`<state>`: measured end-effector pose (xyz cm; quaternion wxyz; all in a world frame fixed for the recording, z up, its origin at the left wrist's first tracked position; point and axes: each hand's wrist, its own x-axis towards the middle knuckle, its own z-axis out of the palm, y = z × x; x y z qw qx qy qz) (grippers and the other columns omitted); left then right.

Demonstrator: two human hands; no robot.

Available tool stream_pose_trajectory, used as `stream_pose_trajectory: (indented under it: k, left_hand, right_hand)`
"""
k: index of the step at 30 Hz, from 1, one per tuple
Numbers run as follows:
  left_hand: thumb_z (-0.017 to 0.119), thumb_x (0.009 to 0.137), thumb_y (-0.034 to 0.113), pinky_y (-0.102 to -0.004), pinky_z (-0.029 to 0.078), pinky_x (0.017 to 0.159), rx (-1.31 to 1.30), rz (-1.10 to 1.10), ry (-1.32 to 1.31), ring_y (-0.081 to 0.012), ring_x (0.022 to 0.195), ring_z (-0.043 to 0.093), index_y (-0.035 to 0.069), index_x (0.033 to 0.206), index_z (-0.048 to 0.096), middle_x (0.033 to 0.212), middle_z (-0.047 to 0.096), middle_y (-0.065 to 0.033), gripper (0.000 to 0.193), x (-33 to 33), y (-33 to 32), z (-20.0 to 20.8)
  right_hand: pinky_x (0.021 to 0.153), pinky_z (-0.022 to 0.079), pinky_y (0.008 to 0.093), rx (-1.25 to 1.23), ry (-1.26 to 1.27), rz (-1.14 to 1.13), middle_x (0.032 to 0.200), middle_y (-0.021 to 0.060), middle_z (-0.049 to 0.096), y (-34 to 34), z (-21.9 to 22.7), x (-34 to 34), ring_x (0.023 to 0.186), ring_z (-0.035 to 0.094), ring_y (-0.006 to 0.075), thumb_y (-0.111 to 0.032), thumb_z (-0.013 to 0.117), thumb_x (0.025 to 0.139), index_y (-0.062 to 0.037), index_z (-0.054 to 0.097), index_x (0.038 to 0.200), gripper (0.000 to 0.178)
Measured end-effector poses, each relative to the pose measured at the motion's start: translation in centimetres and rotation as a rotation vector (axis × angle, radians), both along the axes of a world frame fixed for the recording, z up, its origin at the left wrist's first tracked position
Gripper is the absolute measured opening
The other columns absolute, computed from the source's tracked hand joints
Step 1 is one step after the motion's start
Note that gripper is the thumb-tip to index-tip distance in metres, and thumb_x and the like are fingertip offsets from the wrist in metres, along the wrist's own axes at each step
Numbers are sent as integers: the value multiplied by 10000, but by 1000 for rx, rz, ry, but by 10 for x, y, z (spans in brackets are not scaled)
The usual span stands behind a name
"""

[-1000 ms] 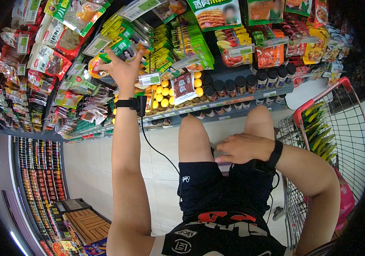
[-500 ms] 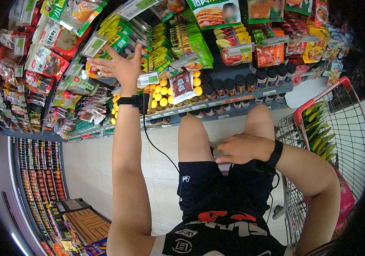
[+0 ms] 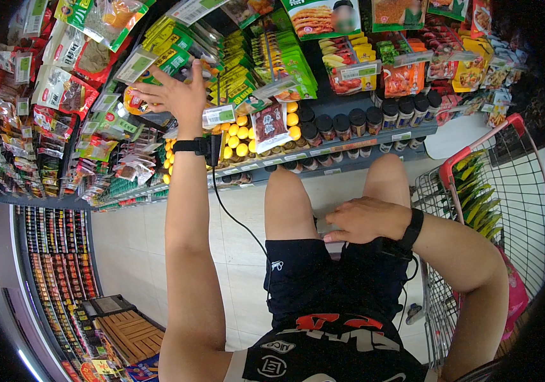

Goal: Selecting packets of seasoning from the supermarket shelf and placing them into a shopping cart.

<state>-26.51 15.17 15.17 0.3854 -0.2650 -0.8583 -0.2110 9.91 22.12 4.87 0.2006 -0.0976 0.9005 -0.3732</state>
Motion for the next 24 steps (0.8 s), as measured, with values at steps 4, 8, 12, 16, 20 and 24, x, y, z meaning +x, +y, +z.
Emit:
stream_pose_trajectory:
  k: [4, 8, 12, 16, 20, 24]
  left_hand:
    - [575, 773, 705, -742, 47, 989, -4, 5, 11, -551, 1364, -121, -1, 1477, 105, 1426, -69, -458, 1102, -2, -1, 0]
    - [567, 773, 701, -677, 74, 1064, -20, -10, 149, -555, 1370, 29, -45, 1465, 136, 1455, 87, -411, 1105, -20, 0, -4]
    - [514, 810, 710, -536, 139, 1126, -158, 47, 206, -489, 1345, 233, -203, 1327, 295, 1406, 270, -401, 1072, -38, -5, -9]
    - [469, 904, 606, -529, 353, 978, -155, -13, 502, -460, 1188, 451, -153, 1363, 312, 1315, 431, -354, 901, -43, -3, -9]
    - [355, 947, 600, -544, 331, 1028, -128, -104, 551, -454, 1291, 352, 157, 1502, 232, 1407, 342, -321, 721, -51, 0, -13]
    - [280, 938, 652, -590, 312, 1036, -163, 25, 415, -414, 1361, 282, 266, 1520, 151, 1504, 219, -244, 710, -48, 2, -27]
  right_hand:
    - [791, 500, 517, 45, -51, 11, 910, 252, 653, -1, -2, -1, 892, 630, 435, -493, 465, 938, 23, 615, 958, 538]
    - [811, 494, 513, 37, -43, 33, 946, 244, 641, -3, -6, -1, 947, 618, 416, -517, 440, 942, 4, 604, 988, 548]
    - [796, 499, 506, 48, -42, 40, 908, 213, 662, -3, -12, 4, 910, 632, 407, -493, 445, 947, -36, 615, 1018, 493]
    - [764, 498, 519, 12, 41, 13, 911, 238, 667, 1, -11, 7, 896, 633, 425, -522, 494, 904, 5, 674, 873, 557]
    - [771, 492, 526, 51, 17, 10, 936, 258, 663, 0, -11, 4, 923, 628, 429, -523, 488, 903, 27, 692, 904, 587]
    - [774, 489, 522, 59, -4, 13, 936, 260, 663, -1, -16, 1, 928, 625, 430, -525, 472, 913, 31, 693, 905, 598]
